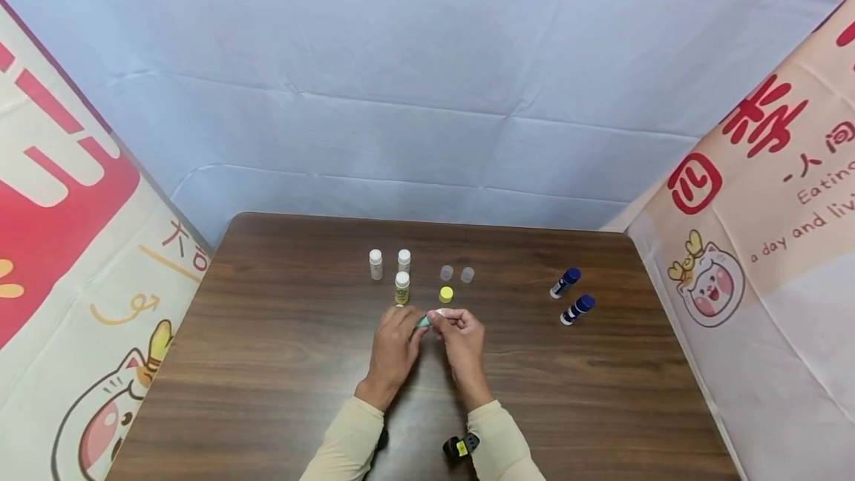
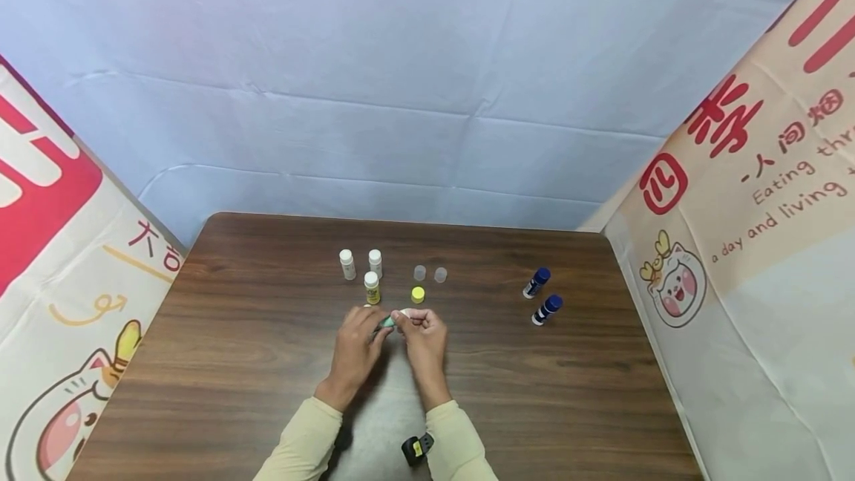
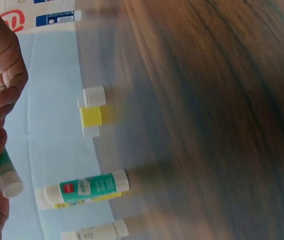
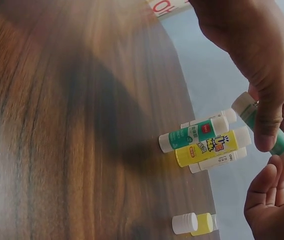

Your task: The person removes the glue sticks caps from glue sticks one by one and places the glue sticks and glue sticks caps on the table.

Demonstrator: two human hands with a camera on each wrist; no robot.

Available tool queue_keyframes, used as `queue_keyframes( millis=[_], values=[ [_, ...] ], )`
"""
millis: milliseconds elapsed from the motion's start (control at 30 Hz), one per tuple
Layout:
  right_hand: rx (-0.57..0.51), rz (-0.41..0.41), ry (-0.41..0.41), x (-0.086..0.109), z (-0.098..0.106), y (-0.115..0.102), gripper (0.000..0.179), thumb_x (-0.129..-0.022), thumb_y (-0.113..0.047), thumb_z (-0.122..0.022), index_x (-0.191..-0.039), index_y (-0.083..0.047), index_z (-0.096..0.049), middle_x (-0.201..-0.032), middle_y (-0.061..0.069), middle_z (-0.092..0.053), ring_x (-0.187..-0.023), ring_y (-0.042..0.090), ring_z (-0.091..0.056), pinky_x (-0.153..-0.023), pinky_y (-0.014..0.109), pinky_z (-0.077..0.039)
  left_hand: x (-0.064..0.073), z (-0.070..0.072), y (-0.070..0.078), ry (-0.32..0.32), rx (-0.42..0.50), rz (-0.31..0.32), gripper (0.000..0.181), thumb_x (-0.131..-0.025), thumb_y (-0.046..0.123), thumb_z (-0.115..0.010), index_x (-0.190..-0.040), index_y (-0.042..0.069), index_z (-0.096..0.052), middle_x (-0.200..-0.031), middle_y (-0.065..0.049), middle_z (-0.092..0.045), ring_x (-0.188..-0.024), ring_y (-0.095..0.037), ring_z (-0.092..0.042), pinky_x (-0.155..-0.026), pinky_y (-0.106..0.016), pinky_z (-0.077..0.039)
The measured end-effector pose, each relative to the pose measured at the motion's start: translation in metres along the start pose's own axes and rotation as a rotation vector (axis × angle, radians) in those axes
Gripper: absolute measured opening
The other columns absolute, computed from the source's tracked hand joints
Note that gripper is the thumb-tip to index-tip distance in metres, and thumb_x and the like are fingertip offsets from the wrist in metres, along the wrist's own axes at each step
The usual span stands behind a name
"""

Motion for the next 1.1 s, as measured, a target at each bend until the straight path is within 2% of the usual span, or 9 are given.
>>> queue_keyframes(
  millis=[267,433,567,733,867,1000,1100],
  values=[
    [-0.038,0.021,-0.059,0.000,-0.003,-0.005,0.026,-0.078,0.013,-0.070,-0.100,0.021,-0.059,-0.082,0.011,-0.063,-0.069,0.008,-0.060,-0.061,0.016,-0.052,-0.002,0.005,-0.001,-0.014,-0.020,-0.043,0.024,-0.076,0.006,-0.081,-0.097,0.000,-0.072,-0.096,-0.007,-0.070,-0.088,-0.022,-0.062,-0.080,-0.036,-0.051],
    [-0.028,0.065,-0.120,0.000,-0.003,-0.007,0.028,-0.080,0.015,-0.068,-0.105,0.023,-0.058,-0.091,0.021,-0.065,-0.075,0.008,-0.062,-0.065,0.016,-0.052,-0.004,0.007,0.000,-0.058,-0.036,-0.053,0.020,-0.079,0.011,-0.078,-0.096,0.002,-0.071,-0.094,-0.006,-0.069,-0.087,-0.022,-0.061,-0.080,-0.035,-0.051],
    [0.012,0.127,-0.157,0.001,-0.002,-0.011,0.026,-0.080,0.016,-0.067,-0.104,0.021,-0.059,-0.096,0.029,-0.064,-0.079,0.006,-0.062,-0.068,0.015,-0.052,-0.007,0.008,0.001,-0.117,0.011,-0.035,0.022,-0.078,0.007,-0.078,-0.098,0.002,-0.070,-0.094,-0.006,-0.069,-0.087,-0.022,-0.061,-0.078,-0.035,-0.051],
    [0.015,0.162,-0.206,0.002,-0.001,-0.011,0.026,-0.080,0.015,-0.067,-0.103,0.021,-0.060,-0.096,0.034,-0.062,-0.079,0.006,-0.061,-0.069,0.014,-0.051,-0.011,0.010,-0.002,-0.227,0.139,0.078,0.023,-0.076,0.002,-0.078,-0.098,0.002,-0.070,-0.091,-0.005,-0.069,-0.085,-0.020,-0.061,-0.074,-0.035,-0.052],
    [0.006,0.156,-0.233,0.003,0.000,-0.010,0.026,-0.080,0.014,-0.067,-0.103,0.022,-0.059,-0.097,0.033,-0.062,-0.079,0.007,-0.061,-0.069,0.014,-0.051,-0.013,0.010,-0.005,-0.317,0.235,0.175,0.019,-0.079,0.002,-0.076,-0.097,0.002,-0.071,-0.087,-0.004,-0.068,-0.077,-0.014,-0.059,-0.068,-0.031,-0.051],
    [0.001,0.124,-0.249,0.002,0.000,-0.010,0.025,-0.081,0.014,-0.066,-0.104,0.022,-0.059,-0.099,0.031,-0.063,-0.080,0.008,-0.062,-0.069,0.015,-0.051,-0.012,0.009,-0.010,-0.413,0.419,0.332,0.014,-0.084,0.001,-0.071,-0.098,0.001,-0.071,-0.082,-0.004,-0.068,-0.068,-0.011,-0.057,-0.061,-0.025,-0.049],
    [-0.004,0.083,-0.251,0.001,0.000,-0.010,0.026,-0.082,0.012,-0.067,-0.106,0.021,-0.059,-0.096,0.023,-0.066,-0.079,0.008,-0.062,-0.068,0.015,-0.051,-0.009,0.006,-0.015,-0.465,0.563,0.473,0.013,-0.088,0.001,-0.067,-0.100,-0.002,-0.070,-0.085,-0.008,-0.070,-0.069,-0.011,-0.059,-0.062,-0.023,-0.050]
  ],
)
Point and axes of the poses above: each hand's wrist, its own x-axis away from the middle knuckle, its own z-axis out of the back of the hand, y = z × x, the point moved 5 cm from there along -x, towards the middle knuckle
